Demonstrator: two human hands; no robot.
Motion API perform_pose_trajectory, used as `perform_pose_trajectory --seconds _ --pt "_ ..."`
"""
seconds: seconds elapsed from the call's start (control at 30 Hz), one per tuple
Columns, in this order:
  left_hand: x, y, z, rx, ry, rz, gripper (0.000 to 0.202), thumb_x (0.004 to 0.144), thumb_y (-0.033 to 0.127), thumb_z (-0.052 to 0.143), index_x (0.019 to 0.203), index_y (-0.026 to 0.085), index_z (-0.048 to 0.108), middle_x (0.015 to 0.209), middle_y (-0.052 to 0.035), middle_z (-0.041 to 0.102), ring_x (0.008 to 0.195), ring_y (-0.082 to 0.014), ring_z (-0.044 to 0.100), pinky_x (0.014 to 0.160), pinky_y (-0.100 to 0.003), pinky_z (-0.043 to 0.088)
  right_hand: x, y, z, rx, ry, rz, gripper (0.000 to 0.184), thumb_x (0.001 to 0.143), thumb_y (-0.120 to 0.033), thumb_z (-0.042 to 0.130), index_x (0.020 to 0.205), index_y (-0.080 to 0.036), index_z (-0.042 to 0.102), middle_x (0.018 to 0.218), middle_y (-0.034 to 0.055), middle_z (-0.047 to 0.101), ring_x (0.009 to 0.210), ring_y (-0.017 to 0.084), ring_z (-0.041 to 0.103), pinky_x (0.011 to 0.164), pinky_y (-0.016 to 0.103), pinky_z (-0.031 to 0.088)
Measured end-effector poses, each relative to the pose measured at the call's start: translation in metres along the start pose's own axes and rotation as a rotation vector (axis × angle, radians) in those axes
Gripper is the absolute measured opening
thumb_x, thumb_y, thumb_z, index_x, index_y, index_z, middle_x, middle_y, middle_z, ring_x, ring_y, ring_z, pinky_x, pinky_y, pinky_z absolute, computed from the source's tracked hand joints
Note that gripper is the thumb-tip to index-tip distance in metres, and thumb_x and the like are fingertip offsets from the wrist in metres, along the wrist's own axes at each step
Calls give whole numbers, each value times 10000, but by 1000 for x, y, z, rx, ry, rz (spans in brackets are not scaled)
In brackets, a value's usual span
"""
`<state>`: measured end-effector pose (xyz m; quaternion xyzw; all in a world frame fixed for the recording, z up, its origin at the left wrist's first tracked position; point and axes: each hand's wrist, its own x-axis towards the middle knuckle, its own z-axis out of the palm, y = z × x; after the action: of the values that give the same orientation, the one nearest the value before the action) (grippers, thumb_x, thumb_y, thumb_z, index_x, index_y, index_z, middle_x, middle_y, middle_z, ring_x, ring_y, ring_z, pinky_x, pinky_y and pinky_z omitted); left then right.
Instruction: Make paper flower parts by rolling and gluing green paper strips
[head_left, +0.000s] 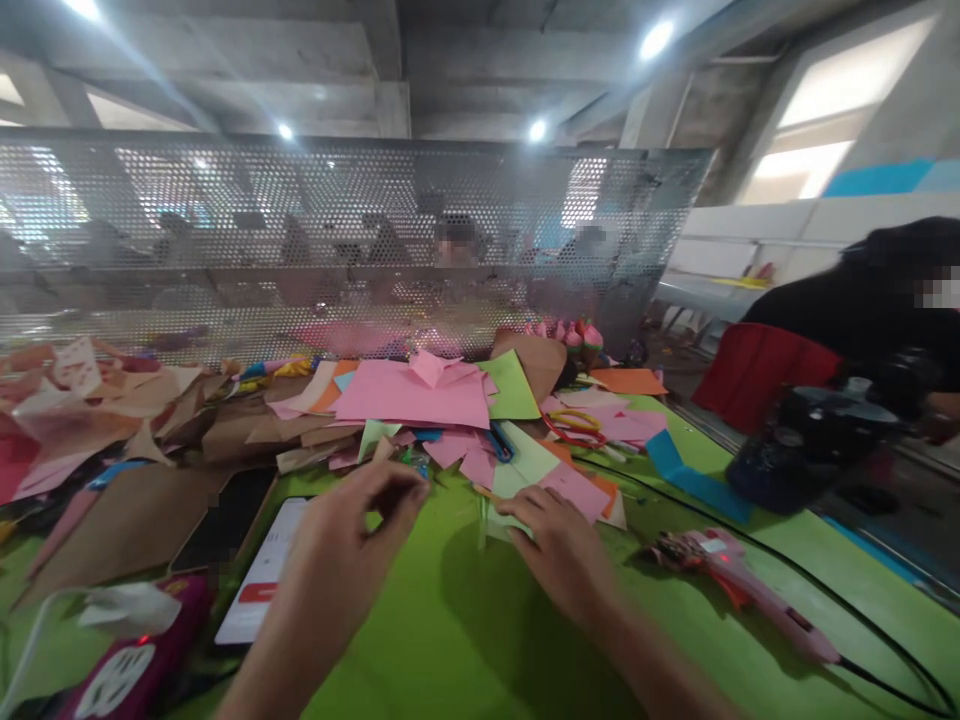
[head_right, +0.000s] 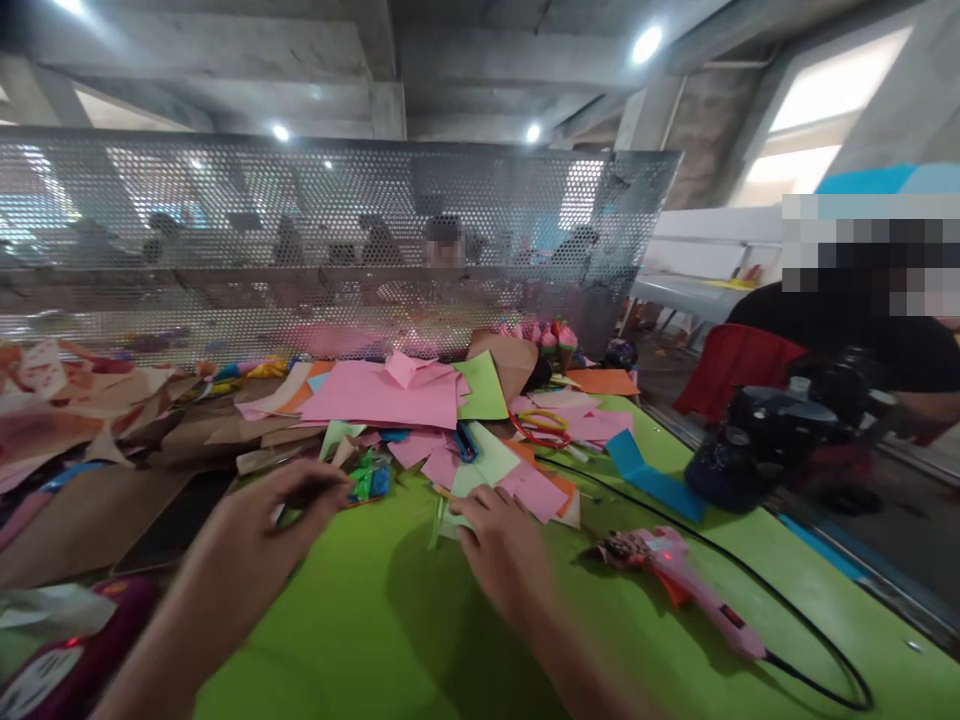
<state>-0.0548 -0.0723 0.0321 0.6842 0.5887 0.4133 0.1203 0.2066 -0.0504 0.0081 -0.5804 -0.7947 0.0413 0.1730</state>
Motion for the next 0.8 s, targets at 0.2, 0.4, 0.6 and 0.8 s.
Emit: perform_pose_trajectory --seconds 0.2,0.4,0.6,0.8 --pt "40 -15 45 424 -302 62 219 878 148 541 919 229 740 956 -75 752 919 -281 686 800 -390 497 1 0 -4 3 10 -4 203 907 -130 561 1029 -209 702 1051 70 686 1000 260 609 848 380 452" --pt "20 -1 69 416 -363 165 191 906 292 574 1043 249 700 1053 -71 714 1045 -291 623 877 -414 468 1 1 -3 11 49 -4 177 895 -122 588 981 -211 714 1001 53 697 963 251 617 826 368 451" --pt "12 39 97 501 -436 196 194 858 243 611 1025 148 644 1029 -110 687 1007 -324 620 843 -447 478 0 2 -2 11 66 4 170 870 -94 619 940 -215 715 969 35 700 963 248 617 817 362 451" --pt "20 25 90 534 -427 138 225 923 84 434 963 150 646 985 -104 713 971 -293 652 824 -412 459 0 1 -6 29 77 1 159 871 -109 623 936 -218 717 967 41 707 944 248 632 801 361 465"
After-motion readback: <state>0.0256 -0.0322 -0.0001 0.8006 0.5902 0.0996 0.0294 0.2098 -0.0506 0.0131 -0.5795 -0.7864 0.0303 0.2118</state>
